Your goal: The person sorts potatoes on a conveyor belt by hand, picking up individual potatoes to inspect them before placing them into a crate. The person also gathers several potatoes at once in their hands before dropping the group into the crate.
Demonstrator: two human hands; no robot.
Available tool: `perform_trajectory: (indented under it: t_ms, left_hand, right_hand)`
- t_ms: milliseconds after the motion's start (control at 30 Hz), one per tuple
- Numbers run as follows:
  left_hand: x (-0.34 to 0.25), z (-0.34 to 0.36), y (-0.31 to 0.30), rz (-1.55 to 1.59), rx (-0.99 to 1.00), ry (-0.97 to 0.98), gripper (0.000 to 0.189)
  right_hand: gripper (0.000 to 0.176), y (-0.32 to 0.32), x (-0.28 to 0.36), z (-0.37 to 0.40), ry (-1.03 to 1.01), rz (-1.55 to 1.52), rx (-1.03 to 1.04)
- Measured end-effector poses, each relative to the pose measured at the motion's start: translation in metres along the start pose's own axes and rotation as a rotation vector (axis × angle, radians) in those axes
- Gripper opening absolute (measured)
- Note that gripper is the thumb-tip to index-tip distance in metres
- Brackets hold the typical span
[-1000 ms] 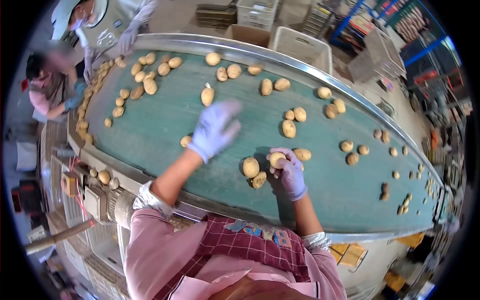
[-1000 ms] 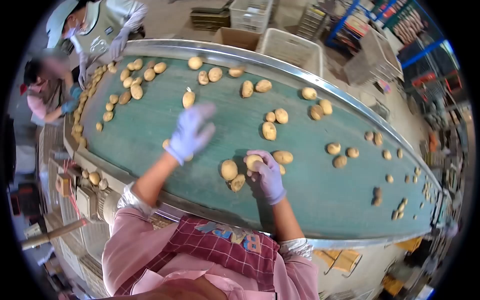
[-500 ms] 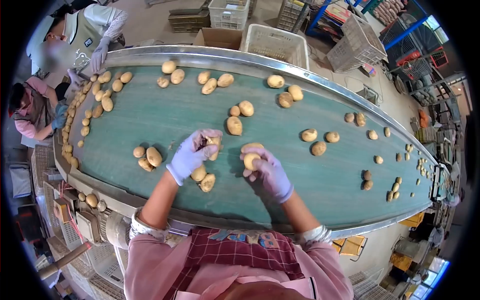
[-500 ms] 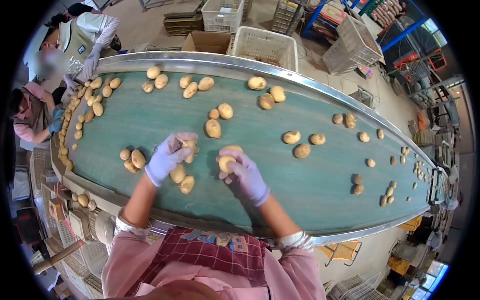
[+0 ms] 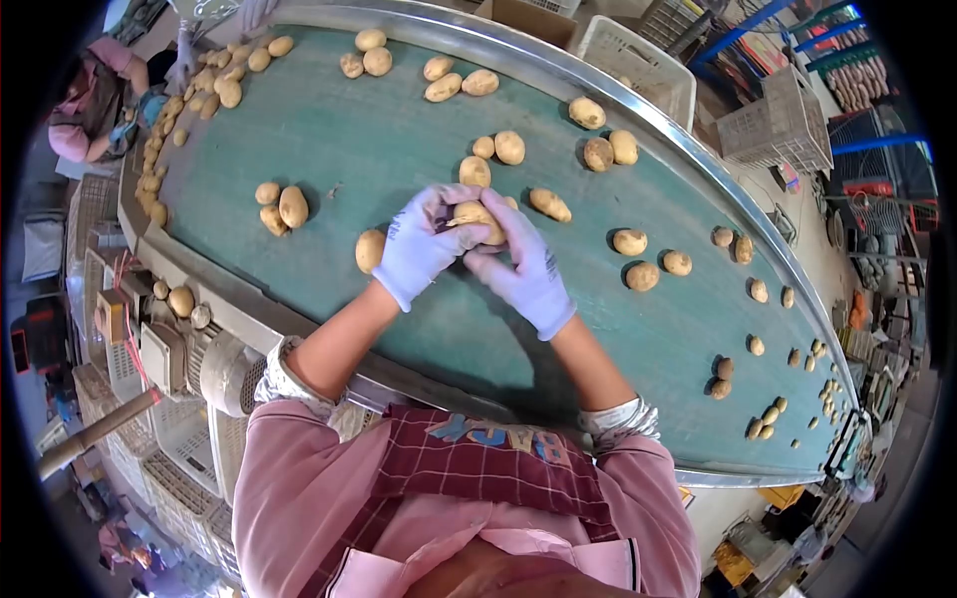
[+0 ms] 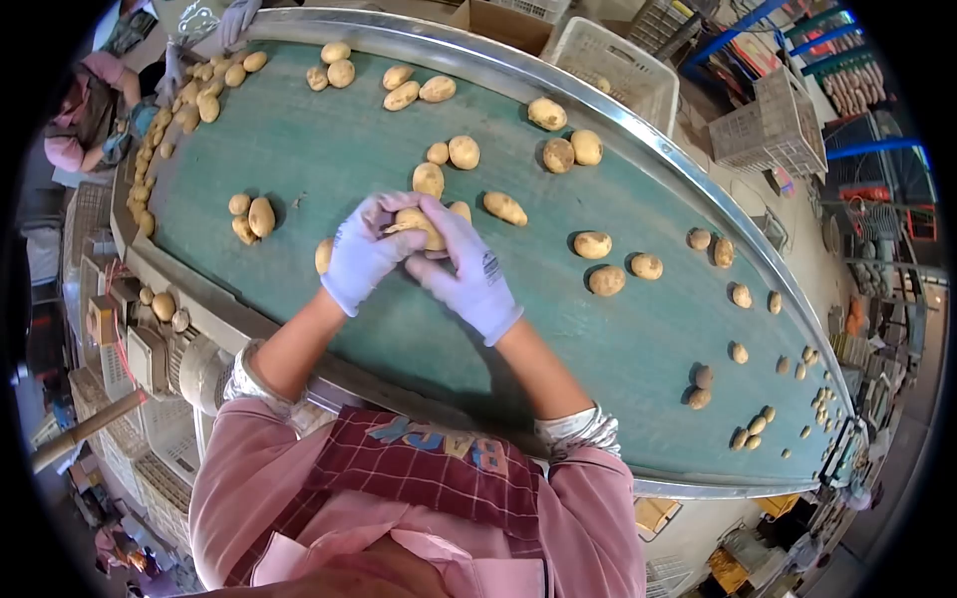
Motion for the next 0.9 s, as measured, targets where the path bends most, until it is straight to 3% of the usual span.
perform_trajectory:
  t_ms: [33,133,167,233,267,367,400,533,567,633,667,767,800,867,900]
  left_hand:
    - [0.000,0.004,0.005,-0.031,0.013,-0.022,0.040]
    - [-0.003,0.004,0.021,-0.020,0.077,-0.045,0.032]
    - [-0.004,0.006,0.027,-0.083,0.003,-0.032,0.030]
    - [0.006,-0.002,0.028,0.035,-0.035,-0.293,0.033]
    - [0.004,-0.001,0.036,0.000,-0.058,-0.225,0.039]
    - [-0.003,0.006,0.057,-0.042,-0.035,-0.236,0.038]
    - [-0.001,0.007,0.063,-0.024,0.007,-0.226,0.034]
    - [-0.001,0.013,0.085,-0.320,0.118,0.133,0.037]
    - [0.009,0.010,0.084,-0.458,0.124,0.255,0.038]
    - [0.004,0.013,0.095,-0.502,0.199,0.296,0.037]
    - [-0.005,0.018,0.106,-0.658,0.228,0.285,0.028]
    - [-0.003,0.028,0.137,-0.731,0.129,-0.167,0.024]
    - [-0.003,0.027,0.145,-0.867,0.055,0.213,0.024]
    - [0.014,0.022,0.148,-0.697,0.062,-0.095,0.026]
    - [0.016,0.022,0.152,-0.610,0.065,-0.245,0.027]
  right_hand:
    - [0.067,-0.004,-0.003,0.008,-0.032,0.138,-0.041]
    - [0.059,-0.024,-0.008,0.025,0.244,-0.155,-0.034]
    - [0.059,-0.025,-0.004,0.030,0.266,-0.276,-0.037]
    - [0.057,-0.031,0.001,0.033,0.298,-0.512,-0.043]
    - [0.054,-0.034,-0.001,0.038,0.252,-0.431,-0.034]
    - [0.053,-0.051,0.008,0.043,0.340,-0.741,-0.114]
    - [0.052,-0.058,0.011,0.044,0.322,-0.721,-0.106]
    - [0.051,-0.084,0.013,0.055,0.454,-0.847,-0.134]
    - [0.049,-0.094,0.017,0.059,0.469,-0.787,-0.067]
    - [0.047,-0.112,0.025,0.069,0.488,-0.671,0.074]
    - [0.043,-0.118,0.029,0.077,0.497,-0.538,0.088]
    - [0.044,-0.130,0.029,0.100,0.586,-0.633,0.057]
    - [0.044,-0.132,0.031,0.106,0.589,-0.627,0.042]
    - [0.043,-0.132,0.034,0.112,0.584,-0.614,0.000]
    - [0.043,-0.135,0.039,0.108,0.336,-0.356,0.074]
Point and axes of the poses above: each hand's wrist, its own z-axis away from the middle knuckle, its own y-axis out of the palm, x = y × z, the point moved 3 cm from there along -z, towards the middle knuckle, and after that the axes turned 14 degrees about -y, right-handed, at the moved point
